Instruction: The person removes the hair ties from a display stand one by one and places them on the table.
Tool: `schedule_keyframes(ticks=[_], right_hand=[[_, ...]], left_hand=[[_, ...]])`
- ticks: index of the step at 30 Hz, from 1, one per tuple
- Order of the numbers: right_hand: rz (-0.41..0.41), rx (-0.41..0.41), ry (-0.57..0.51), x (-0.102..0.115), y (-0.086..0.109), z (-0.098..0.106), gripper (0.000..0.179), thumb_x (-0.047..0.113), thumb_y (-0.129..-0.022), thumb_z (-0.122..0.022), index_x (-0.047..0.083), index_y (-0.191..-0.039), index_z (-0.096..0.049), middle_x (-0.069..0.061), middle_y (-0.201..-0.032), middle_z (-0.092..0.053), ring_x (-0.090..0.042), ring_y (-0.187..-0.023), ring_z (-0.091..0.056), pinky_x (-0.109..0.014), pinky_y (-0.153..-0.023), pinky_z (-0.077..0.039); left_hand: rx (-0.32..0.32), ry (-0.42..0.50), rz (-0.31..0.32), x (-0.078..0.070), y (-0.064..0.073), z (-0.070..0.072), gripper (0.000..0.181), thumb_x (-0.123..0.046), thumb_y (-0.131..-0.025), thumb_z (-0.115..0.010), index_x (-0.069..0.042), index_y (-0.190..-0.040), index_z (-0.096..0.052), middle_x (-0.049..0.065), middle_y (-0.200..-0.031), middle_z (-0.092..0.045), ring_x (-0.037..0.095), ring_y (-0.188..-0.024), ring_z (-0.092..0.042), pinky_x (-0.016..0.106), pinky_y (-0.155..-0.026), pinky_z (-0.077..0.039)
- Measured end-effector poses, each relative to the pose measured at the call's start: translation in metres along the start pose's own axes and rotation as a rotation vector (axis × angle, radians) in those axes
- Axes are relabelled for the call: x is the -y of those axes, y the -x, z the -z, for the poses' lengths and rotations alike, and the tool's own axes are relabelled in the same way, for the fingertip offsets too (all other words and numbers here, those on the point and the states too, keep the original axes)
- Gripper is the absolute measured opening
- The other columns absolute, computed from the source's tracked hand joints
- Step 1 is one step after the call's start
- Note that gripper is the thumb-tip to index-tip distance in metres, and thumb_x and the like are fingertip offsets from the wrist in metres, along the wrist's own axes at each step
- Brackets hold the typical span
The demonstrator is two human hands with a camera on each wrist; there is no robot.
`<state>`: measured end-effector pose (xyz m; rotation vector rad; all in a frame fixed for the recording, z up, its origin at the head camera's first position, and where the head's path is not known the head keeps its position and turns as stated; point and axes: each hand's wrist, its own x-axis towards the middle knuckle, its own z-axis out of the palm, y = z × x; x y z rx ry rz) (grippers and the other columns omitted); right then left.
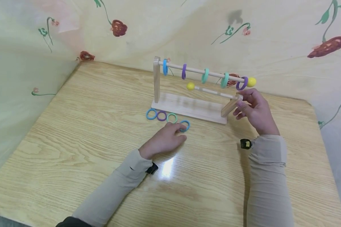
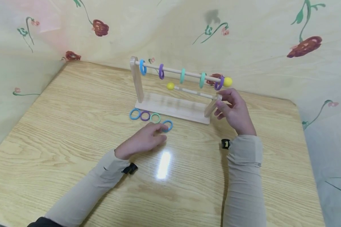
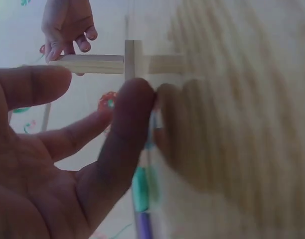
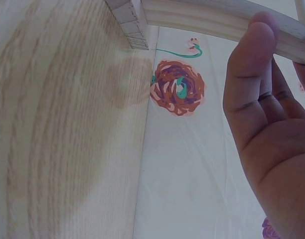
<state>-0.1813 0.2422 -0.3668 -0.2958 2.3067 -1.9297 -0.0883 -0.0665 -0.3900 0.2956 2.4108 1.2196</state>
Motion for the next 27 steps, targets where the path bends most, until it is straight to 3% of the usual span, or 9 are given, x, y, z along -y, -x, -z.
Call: schedule_keyframes(ticks=[3,8,11,14,16,21,27], right_hand=[[0.005,0.001,-0.006,0.000,0.000,-0.001,0.027,0.006,-0.102,-0.058,0.009,-0.128,-0.057,-0.008,-0.105,-0.061,-0.017,-0.070,-0.067,-0.027,-0.058,-0.058],[0.014,0.003,-0.021,0.000,0.001,-0.002,0.026,0.006,-0.102,-0.058,0.009,-0.127,-0.058,-0.008,-0.104,-0.061,-0.017,-0.070,-0.067,-0.027,-0.057,-0.058],[0.019,0.002,-0.029,-0.001,0.001,-0.002,0.026,0.005,-0.102,-0.058,0.007,-0.127,-0.057,-0.008,-0.103,-0.061,-0.017,-0.069,-0.067,-0.027,-0.057,-0.058],[0.020,-0.001,-0.028,-0.001,0.001,-0.002,0.026,0.005,-0.101,-0.058,0.007,-0.127,-0.057,-0.008,-0.102,-0.061,-0.017,-0.069,-0.067,-0.027,-0.057,-0.058],[0.020,-0.002,-0.029,-0.001,0.001,-0.001,0.026,0.004,-0.101,-0.058,0.007,-0.127,-0.057,-0.008,-0.103,-0.061,-0.017,-0.069,-0.067,-0.027,-0.057,-0.058],[0.024,0.001,-0.023,-0.001,0.001,-0.002,0.025,0.004,-0.101,-0.058,0.008,-0.126,-0.058,-0.008,-0.104,-0.061,-0.017,-0.070,-0.067,-0.027,-0.057,-0.058],[0.019,-0.002,-0.002,-0.001,0.001,-0.005,0.027,0.005,-0.102,-0.058,0.007,-0.128,-0.056,-0.008,-0.104,-0.060,-0.017,-0.070,-0.067,-0.027,-0.057,-0.058]], left_hand=[[0.022,-0.089,0.007,-0.002,0.004,-0.002,0.040,-0.024,-0.102,-0.054,-0.009,-0.138,-0.060,0.015,-0.131,-0.050,0.024,-0.099,-0.057,0.040,-0.088,-0.050],[0.025,-0.222,-0.021,-0.005,0.009,-0.008,0.040,-0.019,-0.101,-0.052,-0.010,-0.139,-0.059,0.019,-0.134,-0.044,0.021,-0.077,-0.059,0.031,-0.060,-0.050],[0.010,-0.286,-0.038,-0.005,0.008,-0.013,0.027,-0.015,-0.100,-0.051,-0.009,-0.123,-0.064,0.022,-0.133,-0.044,0.021,-0.076,-0.059,0.028,-0.048,-0.043],[0.000,-0.328,-0.048,-0.004,0.007,-0.016,0.007,-0.014,-0.100,-0.052,-0.011,-0.100,-0.059,0.023,-0.132,-0.044,0.020,-0.078,-0.059,0.026,-0.044,-0.038],[-0.005,-0.343,-0.046,-0.004,0.005,-0.017,0.008,-0.015,-0.099,-0.053,-0.013,-0.091,-0.053,0.023,-0.131,-0.044,0.018,-0.076,-0.059,0.026,-0.044,-0.037],[-0.010,-0.354,-0.037,-0.004,0.003,-0.019,0.011,-0.016,-0.098,-0.054,-0.013,-0.089,-0.052,0.024,-0.131,-0.042,0.016,-0.060,-0.053,0.025,-0.044,-0.036],[-0.030,-0.381,-0.007,-0.003,0.003,-0.020,0.014,-0.020,-0.098,-0.059,-0.008,-0.094,-0.053,0.023,-0.135,-0.041,0.015,-0.056,-0.047,0.025,-0.042,-0.038]])
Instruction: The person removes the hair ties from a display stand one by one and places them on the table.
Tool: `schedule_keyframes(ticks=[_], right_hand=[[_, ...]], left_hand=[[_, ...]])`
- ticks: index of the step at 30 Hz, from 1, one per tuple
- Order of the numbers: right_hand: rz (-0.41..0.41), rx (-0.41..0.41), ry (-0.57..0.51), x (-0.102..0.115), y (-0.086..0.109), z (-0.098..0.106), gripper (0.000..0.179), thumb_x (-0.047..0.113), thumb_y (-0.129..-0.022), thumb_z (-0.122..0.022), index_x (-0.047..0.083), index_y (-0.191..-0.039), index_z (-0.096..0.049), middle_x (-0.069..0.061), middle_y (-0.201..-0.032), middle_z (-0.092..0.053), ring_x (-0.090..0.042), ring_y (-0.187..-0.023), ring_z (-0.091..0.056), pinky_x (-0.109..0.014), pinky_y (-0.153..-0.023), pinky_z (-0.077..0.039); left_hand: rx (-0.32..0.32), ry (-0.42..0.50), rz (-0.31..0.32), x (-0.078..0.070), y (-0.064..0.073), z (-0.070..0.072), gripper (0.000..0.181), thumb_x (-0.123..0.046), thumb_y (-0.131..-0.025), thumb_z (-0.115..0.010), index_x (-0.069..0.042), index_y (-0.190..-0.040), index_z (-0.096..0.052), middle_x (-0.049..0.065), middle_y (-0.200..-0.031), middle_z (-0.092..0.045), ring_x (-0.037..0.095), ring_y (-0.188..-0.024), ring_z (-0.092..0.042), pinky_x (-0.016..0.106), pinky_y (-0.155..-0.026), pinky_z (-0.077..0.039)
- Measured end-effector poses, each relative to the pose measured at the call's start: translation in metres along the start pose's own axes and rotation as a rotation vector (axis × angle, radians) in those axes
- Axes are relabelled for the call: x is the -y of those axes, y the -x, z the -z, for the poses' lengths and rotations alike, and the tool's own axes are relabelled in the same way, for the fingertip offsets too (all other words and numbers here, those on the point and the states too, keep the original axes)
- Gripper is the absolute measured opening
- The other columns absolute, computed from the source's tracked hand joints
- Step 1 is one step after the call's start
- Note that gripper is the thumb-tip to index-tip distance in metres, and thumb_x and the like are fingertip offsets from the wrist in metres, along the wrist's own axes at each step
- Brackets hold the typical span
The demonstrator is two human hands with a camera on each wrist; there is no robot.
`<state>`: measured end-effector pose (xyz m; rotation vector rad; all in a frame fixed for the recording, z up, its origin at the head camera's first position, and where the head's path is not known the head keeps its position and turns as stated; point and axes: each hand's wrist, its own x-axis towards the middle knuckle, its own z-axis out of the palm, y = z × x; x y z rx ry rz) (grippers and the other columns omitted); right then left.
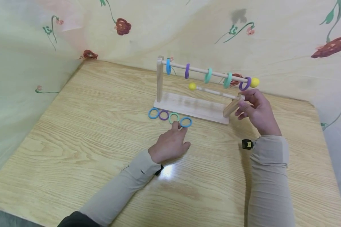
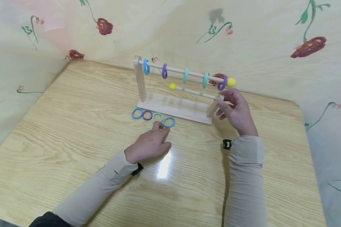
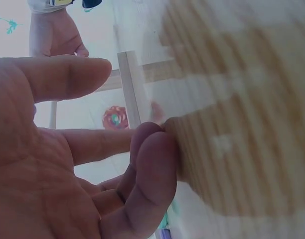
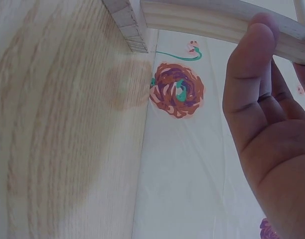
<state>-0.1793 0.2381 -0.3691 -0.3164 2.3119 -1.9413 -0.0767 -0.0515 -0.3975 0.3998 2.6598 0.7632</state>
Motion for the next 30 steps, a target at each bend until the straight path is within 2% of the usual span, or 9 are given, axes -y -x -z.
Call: schedule_keyframes(ticks=[6,9,13,18,23,26,30], right_hand=[[-0.006,-0.002,0.008,-0.0015,0.0010,0.0015,0.027,0.006,-0.102,-0.058,0.008,-0.129,-0.056,-0.008,-0.105,-0.060,-0.017,-0.071,-0.067,-0.027,-0.057,-0.058],[-0.013,-0.004,0.007,-0.0018,0.0008,0.0019,0.027,0.006,-0.102,-0.058,0.009,-0.128,-0.057,-0.008,-0.105,-0.060,-0.018,-0.071,-0.067,-0.028,-0.058,-0.058],[-0.020,-0.002,0.011,-0.0019,0.0005,0.0022,0.027,0.006,-0.101,-0.059,0.010,-0.128,-0.057,-0.008,-0.105,-0.060,-0.018,-0.071,-0.067,-0.028,-0.058,-0.058],[-0.015,0.002,0.003,-0.0016,-0.0016,0.0012,0.026,0.005,-0.101,-0.058,0.010,-0.127,-0.057,-0.009,-0.105,-0.060,-0.018,-0.071,-0.067,-0.028,-0.057,-0.058],[-0.029,0.003,-0.002,-0.0016,-0.0028,0.0007,0.026,0.005,-0.101,-0.058,0.010,-0.127,-0.057,-0.008,-0.105,-0.060,-0.018,-0.071,-0.067,-0.028,-0.057,-0.058],[-0.034,0.004,-0.003,-0.0017,-0.0026,0.0013,0.026,0.005,-0.101,-0.059,0.010,-0.127,-0.057,-0.008,-0.105,-0.060,-0.018,-0.071,-0.067,-0.028,-0.058,-0.058],[-0.024,0.004,-0.025,-0.0024,-0.0024,0.0021,0.026,0.005,-0.101,-0.059,0.010,-0.126,-0.058,-0.008,-0.104,-0.060,-0.019,-0.070,-0.067,-0.028,-0.058,-0.058]], left_hand=[[0.001,-0.032,0.011,-0.0023,-0.0004,-0.0017,0.020,-0.022,-0.097,-0.061,-0.005,-0.108,-0.056,0.022,-0.127,-0.043,0.017,-0.058,-0.046,0.027,-0.042,-0.039],[-0.011,-0.050,0.006,-0.0040,-0.0005,-0.0029,0.033,-0.023,-0.097,-0.061,-0.005,-0.124,-0.056,0.022,-0.122,-0.042,0.018,-0.059,-0.048,0.027,-0.042,-0.041],[-0.043,-0.060,0.014,-0.0064,-0.0007,-0.0037,0.042,-0.024,-0.098,-0.061,-0.005,-0.135,-0.052,0.024,-0.123,-0.041,0.019,-0.059,-0.051,0.028,-0.041,-0.043],[-0.066,-0.056,0.020,-0.0071,-0.0014,-0.0025,0.044,-0.025,-0.099,-0.060,-0.005,-0.136,-0.051,0.026,-0.131,-0.040,0.019,-0.057,-0.052,0.029,-0.041,-0.044],[-0.039,-0.050,0.017,-0.0069,-0.0044,-0.0001,0.045,-0.027,-0.100,-0.059,-0.004,-0.138,-0.051,0.028,-0.139,-0.038,0.019,-0.056,-0.052,0.029,-0.043,-0.045],[-0.019,-0.060,0.023,-0.0069,-0.0065,0.0006,0.046,-0.028,-0.100,-0.059,-0.002,-0.138,-0.051,0.026,-0.137,-0.040,0.018,-0.057,-0.052,0.029,-0.044,-0.045],[-0.010,-0.065,0.034,-0.0066,-0.0094,-0.0008,0.035,-0.029,-0.100,-0.061,0.000,-0.119,-0.057,0.022,-0.127,-0.043,0.015,-0.056,-0.050,0.027,-0.042,-0.045]])
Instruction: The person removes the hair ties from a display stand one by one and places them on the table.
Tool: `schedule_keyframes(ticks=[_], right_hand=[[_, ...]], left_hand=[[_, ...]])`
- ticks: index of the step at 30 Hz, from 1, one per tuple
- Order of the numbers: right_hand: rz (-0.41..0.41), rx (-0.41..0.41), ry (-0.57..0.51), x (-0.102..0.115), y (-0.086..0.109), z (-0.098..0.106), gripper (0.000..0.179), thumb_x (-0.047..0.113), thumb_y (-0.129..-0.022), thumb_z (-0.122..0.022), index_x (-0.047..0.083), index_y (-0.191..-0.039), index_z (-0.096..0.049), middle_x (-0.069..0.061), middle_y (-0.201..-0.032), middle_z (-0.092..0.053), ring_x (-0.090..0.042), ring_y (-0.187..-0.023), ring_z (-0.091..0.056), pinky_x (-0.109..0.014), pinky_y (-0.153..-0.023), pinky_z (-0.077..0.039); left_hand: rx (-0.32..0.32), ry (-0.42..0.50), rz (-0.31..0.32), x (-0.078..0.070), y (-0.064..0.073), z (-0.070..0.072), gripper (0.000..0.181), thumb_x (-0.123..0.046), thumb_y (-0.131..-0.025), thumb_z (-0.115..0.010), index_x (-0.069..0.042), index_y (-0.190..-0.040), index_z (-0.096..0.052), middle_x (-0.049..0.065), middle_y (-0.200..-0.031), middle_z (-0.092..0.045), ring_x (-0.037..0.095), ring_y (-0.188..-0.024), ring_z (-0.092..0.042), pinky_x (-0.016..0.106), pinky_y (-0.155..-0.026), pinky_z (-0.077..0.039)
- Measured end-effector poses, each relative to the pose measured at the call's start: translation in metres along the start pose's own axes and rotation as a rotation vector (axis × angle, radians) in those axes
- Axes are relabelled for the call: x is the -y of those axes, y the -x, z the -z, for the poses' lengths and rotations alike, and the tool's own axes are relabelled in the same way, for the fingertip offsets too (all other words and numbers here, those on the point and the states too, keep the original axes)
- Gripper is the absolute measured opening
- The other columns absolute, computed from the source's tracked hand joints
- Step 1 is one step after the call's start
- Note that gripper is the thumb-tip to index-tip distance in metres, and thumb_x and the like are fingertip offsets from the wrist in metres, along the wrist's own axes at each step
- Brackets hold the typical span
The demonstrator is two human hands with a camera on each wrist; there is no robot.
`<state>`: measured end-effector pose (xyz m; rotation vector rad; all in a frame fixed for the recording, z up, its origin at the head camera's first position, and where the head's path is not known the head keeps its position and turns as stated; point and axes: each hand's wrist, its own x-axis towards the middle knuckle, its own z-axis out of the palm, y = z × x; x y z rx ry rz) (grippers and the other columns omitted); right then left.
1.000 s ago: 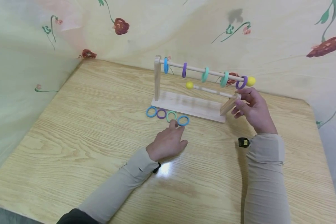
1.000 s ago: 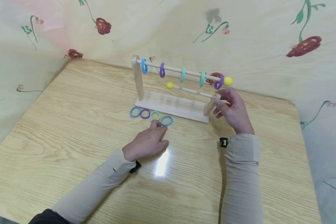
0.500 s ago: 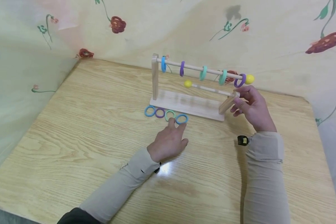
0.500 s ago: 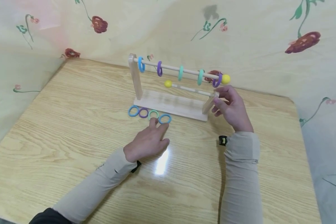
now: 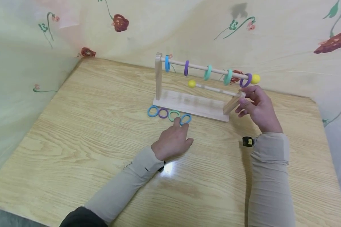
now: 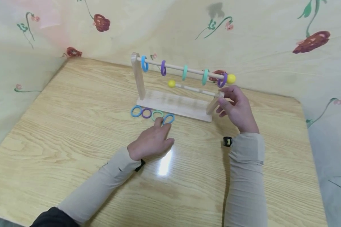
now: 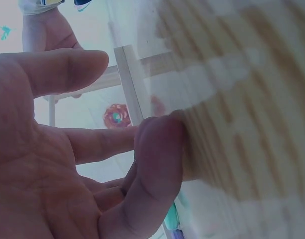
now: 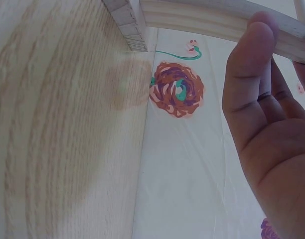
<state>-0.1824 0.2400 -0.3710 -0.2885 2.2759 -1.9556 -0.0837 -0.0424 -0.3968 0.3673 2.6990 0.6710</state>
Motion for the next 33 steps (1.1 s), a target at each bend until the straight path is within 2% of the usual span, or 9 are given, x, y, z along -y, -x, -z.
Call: schedule_keyframes(ticks=[2,4,13,17,20,26,33], right_hand=[[0.010,0.001,-0.012,-0.0004,-0.0002,0.0005,0.026,0.005,-0.101,-0.059,0.010,-0.126,-0.059,-0.008,-0.104,-0.060,-0.018,-0.070,-0.067,-0.027,-0.057,-0.058],[0.018,0.003,-0.023,-0.0008,-0.0004,0.0007,0.026,0.004,-0.100,-0.060,0.010,-0.126,-0.059,-0.008,-0.103,-0.061,-0.018,-0.069,-0.067,-0.027,-0.056,-0.058],[0.022,0.008,-0.039,0.0009,-0.0024,0.0002,0.026,0.004,-0.100,-0.060,0.009,-0.126,-0.059,-0.008,-0.103,-0.061,-0.018,-0.069,-0.067,-0.027,-0.056,-0.058],[0.016,0.007,-0.045,0.0012,-0.0027,0.0001,0.027,0.004,-0.100,-0.060,0.007,-0.127,-0.058,-0.008,-0.103,-0.061,-0.018,-0.069,-0.067,-0.027,-0.056,-0.058],[0.014,0.005,-0.048,0.0008,-0.0027,0.0003,0.027,0.004,-0.100,-0.060,0.006,-0.127,-0.058,-0.008,-0.103,-0.061,-0.018,-0.069,-0.067,-0.027,-0.056,-0.058],[0.012,0.002,-0.057,0.0006,-0.0031,0.0009,0.027,0.002,-0.100,-0.059,0.008,-0.126,-0.058,-0.008,-0.103,-0.061,-0.018,-0.069,-0.068,-0.026,-0.056,-0.058],[-0.002,-0.001,-0.036,0.0020,-0.0034,0.0013,0.027,0.003,-0.100,-0.059,0.009,-0.127,-0.059,-0.008,-0.104,-0.061,-0.018,-0.069,-0.068,-0.027,-0.057,-0.058]], left_hand=[[-0.004,-0.001,0.004,-0.0004,-0.0006,-0.0005,0.030,-0.029,-0.099,-0.063,-0.001,-0.106,-0.056,0.019,-0.120,-0.043,0.015,-0.055,-0.049,0.026,-0.041,-0.044],[-0.006,-0.008,0.011,-0.0009,-0.0007,-0.0006,0.029,-0.029,-0.099,-0.064,-0.001,-0.101,-0.055,0.017,-0.115,-0.042,0.015,-0.056,-0.048,0.026,-0.041,-0.043],[-0.030,-0.045,0.023,-0.0020,0.0001,0.0029,0.030,-0.030,-0.099,-0.064,-0.001,-0.096,-0.056,0.014,-0.111,-0.043,0.014,-0.054,-0.047,0.025,-0.042,-0.041],[-0.032,-0.035,0.028,-0.0020,0.0001,0.0038,0.029,-0.029,-0.099,-0.063,-0.002,-0.094,-0.055,0.015,-0.113,-0.043,0.013,-0.053,-0.046,0.025,-0.041,-0.041],[-0.031,-0.028,0.031,-0.0022,0.0000,0.0039,0.029,-0.030,-0.100,-0.062,-0.001,-0.097,-0.056,0.017,-0.116,-0.044,0.012,-0.052,-0.045,0.024,-0.040,-0.041],[-0.042,-0.040,0.032,-0.0024,-0.0008,0.0039,0.043,-0.033,-0.100,-0.062,0.005,-0.120,-0.056,0.021,-0.122,-0.045,0.013,-0.053,-0.047,0.024,-0.040,-0.042],[-0.049,-0.031,0.034,-0.0026,-0.0022,0.0042,0.043,-0.033,-0.099,-0.064,0.003,-0.121,-0.056,0.019,-0.116,-0.044,0.013,-0.053,-0.046,0.024,-0.040,-0.042]])
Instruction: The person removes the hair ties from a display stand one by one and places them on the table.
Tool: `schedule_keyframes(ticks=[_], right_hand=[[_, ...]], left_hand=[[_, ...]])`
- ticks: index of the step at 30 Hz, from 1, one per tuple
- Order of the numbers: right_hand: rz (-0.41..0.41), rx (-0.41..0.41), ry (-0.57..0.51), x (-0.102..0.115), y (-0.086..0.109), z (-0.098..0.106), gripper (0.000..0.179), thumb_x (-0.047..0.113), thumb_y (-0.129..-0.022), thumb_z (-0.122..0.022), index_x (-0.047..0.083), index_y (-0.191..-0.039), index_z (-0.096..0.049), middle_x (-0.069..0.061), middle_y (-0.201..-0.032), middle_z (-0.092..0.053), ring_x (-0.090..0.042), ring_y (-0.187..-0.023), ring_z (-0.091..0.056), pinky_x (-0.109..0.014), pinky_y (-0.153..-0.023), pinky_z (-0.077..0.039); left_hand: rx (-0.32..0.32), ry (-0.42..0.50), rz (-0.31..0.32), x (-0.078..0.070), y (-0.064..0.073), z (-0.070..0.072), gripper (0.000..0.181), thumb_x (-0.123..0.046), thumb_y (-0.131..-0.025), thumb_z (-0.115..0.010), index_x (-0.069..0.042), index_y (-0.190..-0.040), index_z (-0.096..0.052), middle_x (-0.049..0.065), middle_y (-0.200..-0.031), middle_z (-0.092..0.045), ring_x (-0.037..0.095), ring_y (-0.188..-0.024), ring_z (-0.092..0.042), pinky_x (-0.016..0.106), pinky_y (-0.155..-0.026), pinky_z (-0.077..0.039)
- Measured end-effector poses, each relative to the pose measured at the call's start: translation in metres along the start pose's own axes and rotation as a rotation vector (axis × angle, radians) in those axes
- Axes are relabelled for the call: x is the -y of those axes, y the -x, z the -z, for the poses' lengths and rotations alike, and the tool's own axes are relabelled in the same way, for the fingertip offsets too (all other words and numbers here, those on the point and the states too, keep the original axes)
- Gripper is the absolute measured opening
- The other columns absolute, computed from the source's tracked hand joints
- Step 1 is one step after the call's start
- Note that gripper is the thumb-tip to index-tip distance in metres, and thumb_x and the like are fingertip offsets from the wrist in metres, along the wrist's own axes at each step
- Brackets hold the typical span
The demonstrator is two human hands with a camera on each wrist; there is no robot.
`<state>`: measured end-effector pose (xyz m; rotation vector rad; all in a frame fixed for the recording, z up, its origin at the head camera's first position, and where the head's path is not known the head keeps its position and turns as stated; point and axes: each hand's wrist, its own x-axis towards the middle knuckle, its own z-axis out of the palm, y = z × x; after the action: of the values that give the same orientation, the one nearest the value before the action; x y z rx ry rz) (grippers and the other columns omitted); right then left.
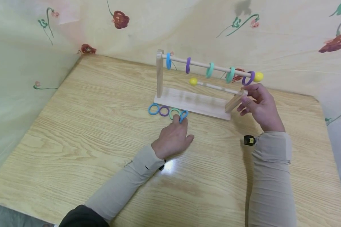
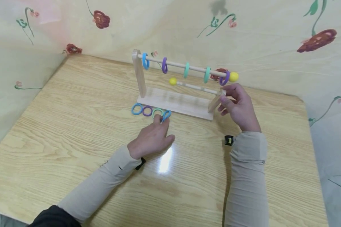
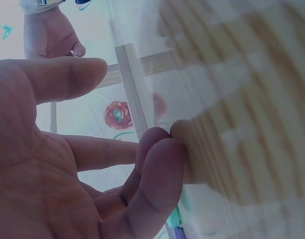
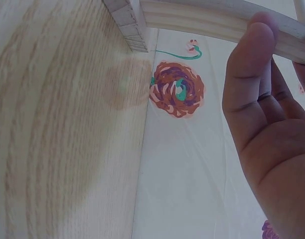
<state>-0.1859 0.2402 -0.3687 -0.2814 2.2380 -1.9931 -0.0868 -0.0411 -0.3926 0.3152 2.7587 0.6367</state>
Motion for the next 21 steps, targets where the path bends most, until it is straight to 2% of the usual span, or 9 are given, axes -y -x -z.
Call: schedule_keyframes(ticks=[8,15,21], right_hand=[[0.002,0.009,-0.018,0.0003,-0.0006,0.0000,0.027,0.004,-0.100,-0.061,0.009,-0.127,-0.059,-0.008,-0.102,-0.060,-0.018,-0.070,-0.068,-0.027,-0.057,-0.058],[-0.012,0.007,-0.009,0.0004,-0.0011,0.0005,0.029,0.006,-0.100,-0.061,0.009,-0.128,-0.058,-0.009,-0.104,-0.059,-0.018,-0.071,-0.068,-0.027,-0.058,-0.058],[-0.010,0.005,0.009,0.0010,-0.0013,0.0008,0.027,0.005,-0.100,-0.060,0.010,-0.127,-0.058,-0.009,-0.105,-0.060,-0.018,-0.071,-0.068,-0.027,-0.058,-0.058]], left_hand=[[0.000,-0.005,0.009,-0.0026,-0.0006,-0.0004,0.044,-0.032,-0.098,-0.066,0.001,-0.126,-0.057,0.020,-0.117,-0.044,0.015,-0.057,-0.049,0.026,-0.040,-0.044],[-0.012,-0.029,-0.003,-0.0036,0.0014,-0.0018,0.058,-0.032,-0.097,-0.067,-0.003,-0.145,-0.049,0.022,-0.126,-0.043,0.014,-0.060,-0.050,0.025,-0.040,-0.043],[-0.011,-0.038,-0.016,-0.0049,0.0043,-0.0009,0.055,-0.031,-0.097,-0.067,-0.006,-0.143,-0.050,0.019,-0.123,-0.044,0.016,-0.062,-0.052,0.026,-0.041,-0.044]])
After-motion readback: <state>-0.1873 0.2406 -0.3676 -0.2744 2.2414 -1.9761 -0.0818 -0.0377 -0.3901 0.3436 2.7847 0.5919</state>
